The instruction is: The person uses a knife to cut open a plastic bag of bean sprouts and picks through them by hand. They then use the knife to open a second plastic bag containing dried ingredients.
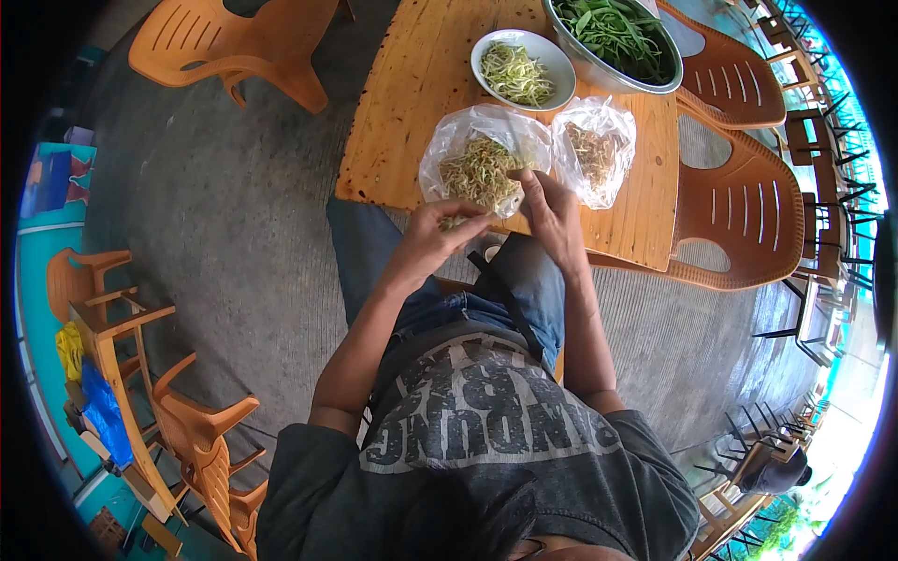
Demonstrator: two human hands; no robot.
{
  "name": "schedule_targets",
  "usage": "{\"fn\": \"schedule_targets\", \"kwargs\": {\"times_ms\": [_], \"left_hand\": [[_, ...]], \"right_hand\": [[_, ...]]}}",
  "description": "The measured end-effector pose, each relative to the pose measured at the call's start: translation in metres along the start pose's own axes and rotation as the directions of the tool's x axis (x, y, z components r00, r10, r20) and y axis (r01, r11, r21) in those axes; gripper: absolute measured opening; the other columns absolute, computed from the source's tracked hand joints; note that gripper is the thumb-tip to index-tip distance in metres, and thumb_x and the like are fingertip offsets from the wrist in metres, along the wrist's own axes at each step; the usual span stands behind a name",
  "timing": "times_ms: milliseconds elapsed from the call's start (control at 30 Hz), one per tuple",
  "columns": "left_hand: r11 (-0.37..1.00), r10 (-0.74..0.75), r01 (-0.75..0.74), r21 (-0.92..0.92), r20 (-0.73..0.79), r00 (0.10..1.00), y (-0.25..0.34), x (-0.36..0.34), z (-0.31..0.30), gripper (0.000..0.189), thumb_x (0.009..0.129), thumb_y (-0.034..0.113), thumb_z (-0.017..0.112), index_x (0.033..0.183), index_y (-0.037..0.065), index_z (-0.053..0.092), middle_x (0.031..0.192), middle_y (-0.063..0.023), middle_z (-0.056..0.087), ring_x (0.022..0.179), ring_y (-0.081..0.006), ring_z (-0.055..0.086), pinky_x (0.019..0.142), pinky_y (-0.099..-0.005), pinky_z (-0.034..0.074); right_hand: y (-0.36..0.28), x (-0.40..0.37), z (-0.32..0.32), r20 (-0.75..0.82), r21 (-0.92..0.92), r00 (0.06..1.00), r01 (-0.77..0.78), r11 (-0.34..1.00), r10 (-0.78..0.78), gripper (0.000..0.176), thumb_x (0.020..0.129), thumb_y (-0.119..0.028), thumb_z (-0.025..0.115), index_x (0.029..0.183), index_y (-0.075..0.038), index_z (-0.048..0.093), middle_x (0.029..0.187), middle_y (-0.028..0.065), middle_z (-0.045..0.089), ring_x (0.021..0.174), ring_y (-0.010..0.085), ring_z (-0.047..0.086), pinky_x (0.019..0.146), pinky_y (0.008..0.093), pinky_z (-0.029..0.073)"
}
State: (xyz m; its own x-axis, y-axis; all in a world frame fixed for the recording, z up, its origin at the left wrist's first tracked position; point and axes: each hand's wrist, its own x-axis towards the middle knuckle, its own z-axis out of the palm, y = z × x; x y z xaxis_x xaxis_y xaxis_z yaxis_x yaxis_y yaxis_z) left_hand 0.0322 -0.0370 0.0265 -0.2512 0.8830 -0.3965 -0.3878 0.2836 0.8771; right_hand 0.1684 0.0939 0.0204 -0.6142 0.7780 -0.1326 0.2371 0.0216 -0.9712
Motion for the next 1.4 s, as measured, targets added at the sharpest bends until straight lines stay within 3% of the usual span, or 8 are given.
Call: {"fn": "schedule_targets", "kwargs": {"times_ms": [133, 567, 767, 900, 1000, 1100, 1200, 1400], "left_hand": [[0.947, -0.031, 0.038, -0.319, 0.027, 0.999, -0.019, -0.012, -0.028, 0.024, 0.088, 0.013, 0.056, 0.107, 0.0, 0.062, 0.077, 0.0003, 0.058, 0.057, -0.003, 0.044, 0.052, -0.0165, 0.034], [0.856, 0.1, -0.136, -0.498, -0.099, 0.99, -0.023, -0.007, -0.051, 0.017, 0.089, 0.019, 0.048, 0.09, 0.004, 0.057, 0.078, -0.0048, 0.059, 0.06, -0.0081, 0.047, 0.056, -0.0219, 0.037], [0.88, 0.035, -0.079, -0.468, -0.103, 0.994, -0.025, -0.005, -0.046, 0.021, 0.09, 0.025, 0.051, 0.088, 0.005, 0.058, 0.079, -0.0046, 0.06, 0.06, -0.0077, 0.048, 0.056, -0.0215, 0.037], [0.944, 0.047, -0.096, -0.317, -0.161, 0.986, -0.009, 0.002, -0.037, 0.022, 0.091, 0.027, 0.053, 0.088, 0.006, 0.058, 0.077, -0.0026, 0.058, 0.059, -0.0058, 0.047, 0.054, -0.0202, 0.036], [0.963, 0.118, -0.147, -0.224, -0.138, 0.983, -0.003, 0.019, -0.036, 0.02, 0.091, 0.026, 0.054, 0.09, 0.006, 0.059, 0.076, -0.0011, 0.057, 0.059, -0.0039, 0.045, 0.052, -0.0189, 0.035], [0.976, 0.135, -0.155, -0.152, -0.135, 0.982, 0.004, 0.031, -0.032, 0.019, 0.092, 0.023, 0.056, 0.094, 0.005, 0.06, 0.077, -0.0005, 0.057, 0.058, -0.0024, 0.044, 0.051, -0.0176, 0.034], [0.988, 0.098, -0.113, -0.101, -0.142, 0.985, 0.005, 0.035, -0.023, 0.019, 0.091, 0.021, 0.058, 0.099, 0.004, 0.061, 0.078, -0.001, 0.059, 0.057, -0.0014, 0.043, 0.05, -0.0166, 0.033], [0.995, 0.086, -0.093, -0.035, -0.151, 0.985, 0.002, 0.043, -0.016, 0.019, 0.091, 0.02, 0.059, 0.1, 0.003, 0.062, 0.081, -0.0026, 0.062, 0.057, -0.0004, 0.044, 0.049, -0.0159, 0.034]], "right_hand": [[0.004, 0.013, -0.011, -0.085, -0.618, 0.979, 0.095, 0.78, -0.187, 0.031, 0.083, -0.027, 0.065, 0.07, 0.001, 0.06, 0.051, 0.0097, 0.051, 0.046, 0.0228, 0.048, 0.048, 0.0343, 0.04], [0.006, 0.022, 0.05, 0.09, -0.692, 0.977, 0.201, 0.693, -0.193, 0.028, 0.074, -0.025, 0.07, 0.094, -0.007, 0.065, 0.074, 0.0173, 0.065, 0.072, 0.035, 0.065, 0.064, 0.0429, 0.051], [0.011, 0.027, 0.038, 0.022, -0.586, 0.972, 0.203, 0.784, -0.235, 0.022, 0.077, -0.022, 0.069, 0.086, -0.003, 0.068, 0.062, 0.0129, 0.062, 0.053, 0.0254, 0.06, 0.052, 0.0352, 0.046], [0.012, 0.028, 0.026, -0.012, -0.274, 0.992, 0.119, 0.954, -0.127, 0.022, 0.08, -0.016, 0.07, 0.095, 0.0, 0.069, 0.055, -0.0022, 0.052, 0.049, 0.003, 0.041, 0.045, 0.0222, 0.034], [0.02, 0.032, 0.028, -0.045, -0.069, 0.986, 0.158, 0.985, -0.161, 0.021, 0.082, -0.017, 0.069, 0.093, 0.001, 0.069, 0.057, -0.004, 0.053, 0.049, 0.0033, 0.042, 0.044, 0.0221, 0.033], [0.007, 0.029, 0.023, -0.029, 0.166, 0.988, -0.144, 0.976, 0.151, 0.023, 0.084, -0.017, 0.068, 0.092, 0.004, 0.069, 0.06, -0.0038, 0.056, 0.053, 0.0026, 0.045, 0.046, 0.0215, 0.035], [0.001, 0.027, 0.013, 0.063, 0.354, 0.974, -0.226, 0.907, 0.218, 0.022, 0.084, -0.017, 0.069, 0.091, 0.004, 0.069, 0.06, -0.005, 0.054, 0.052, 0.0016, 0.044, 0.045, 0.0202, 0.033], [-0.003, 0.028, 0.018, -0.095, 0.047, 0.995, 0.033, 0.998, -0.028, 0.02, 0.084, -0.015, 0.068, 0.09, 0.004, 0.069, 0.063, -0.0039, 0.057, 0.054, 0.0013, 0.045, 0.048, 0.0193, 0.033]]}}
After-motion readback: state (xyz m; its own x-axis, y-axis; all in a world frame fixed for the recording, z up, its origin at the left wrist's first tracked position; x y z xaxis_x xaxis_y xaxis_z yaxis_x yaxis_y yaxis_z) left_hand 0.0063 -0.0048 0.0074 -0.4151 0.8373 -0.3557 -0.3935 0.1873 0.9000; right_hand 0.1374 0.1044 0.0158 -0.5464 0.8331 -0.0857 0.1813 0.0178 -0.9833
